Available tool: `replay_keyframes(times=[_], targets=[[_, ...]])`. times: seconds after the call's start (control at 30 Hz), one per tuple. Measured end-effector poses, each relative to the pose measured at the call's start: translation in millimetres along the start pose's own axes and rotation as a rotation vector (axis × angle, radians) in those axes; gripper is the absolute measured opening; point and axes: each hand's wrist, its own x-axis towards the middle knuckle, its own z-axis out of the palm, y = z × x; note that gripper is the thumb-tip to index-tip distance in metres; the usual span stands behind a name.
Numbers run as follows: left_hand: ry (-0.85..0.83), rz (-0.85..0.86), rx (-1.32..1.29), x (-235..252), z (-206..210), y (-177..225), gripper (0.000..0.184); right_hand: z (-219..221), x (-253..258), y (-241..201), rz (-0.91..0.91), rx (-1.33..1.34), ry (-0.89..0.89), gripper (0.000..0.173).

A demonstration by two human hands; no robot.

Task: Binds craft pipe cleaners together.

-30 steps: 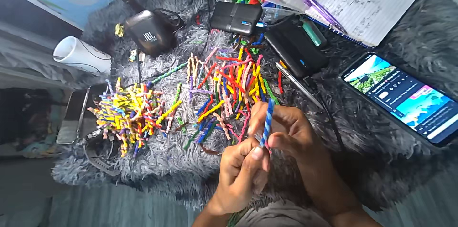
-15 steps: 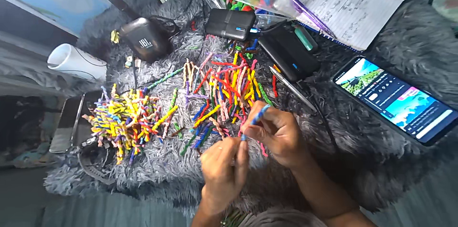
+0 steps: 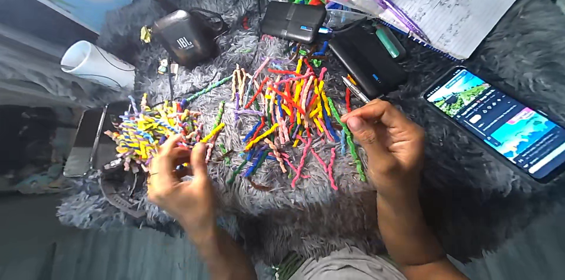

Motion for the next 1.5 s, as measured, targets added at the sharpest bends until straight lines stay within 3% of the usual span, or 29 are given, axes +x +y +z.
replay_keyframes(times=[0.13,0.2,0.37,0.5,0.8,0.97,1.17,1.33,1.5], targets=[[-0.280,0.232,-0.288,-19,29,34,0.018,2,0,1,-0.015,-0.016,-0.002,0.007],[-0.365,0.296,-0.311,-25,39,50,0.017,3,0,2,-0.018,-0.026,-0.007,0.007],[-0.410,0.346,-0.001,-38,63,80,0.029,4,0,2,-0.013,-0.097,-0.044,0.009],[-0.423,0.283,-0.098,-39,67,80,0.019,5,-1,3,-0.019,-0.235,-0.073,0.011],[-0.275,0.009,-0.650,-30,53,67,0.020,20,-13,15,-0.053,-0.786,-0.417,0.024],[-0.200,-0.072,-0.811,-31,46,70,0.018,30,-18,15,-0.094,-0.911,-0.486,0.018],[-0.108,-0.212,-0.965,-27,30,66,0.020,22,-14,11,-0.084,-0.741,-0.460,0.023],[-0.123,-0.267,-1.104,-32,30,65,0.021,25,-13,8,-0.137,-0.318,-0.278,0.018],[-0.205,-0.166,-1.091,-42,34,75,0.021,28,-20,2,-0.107,-0.070,-0.307,0.016]])
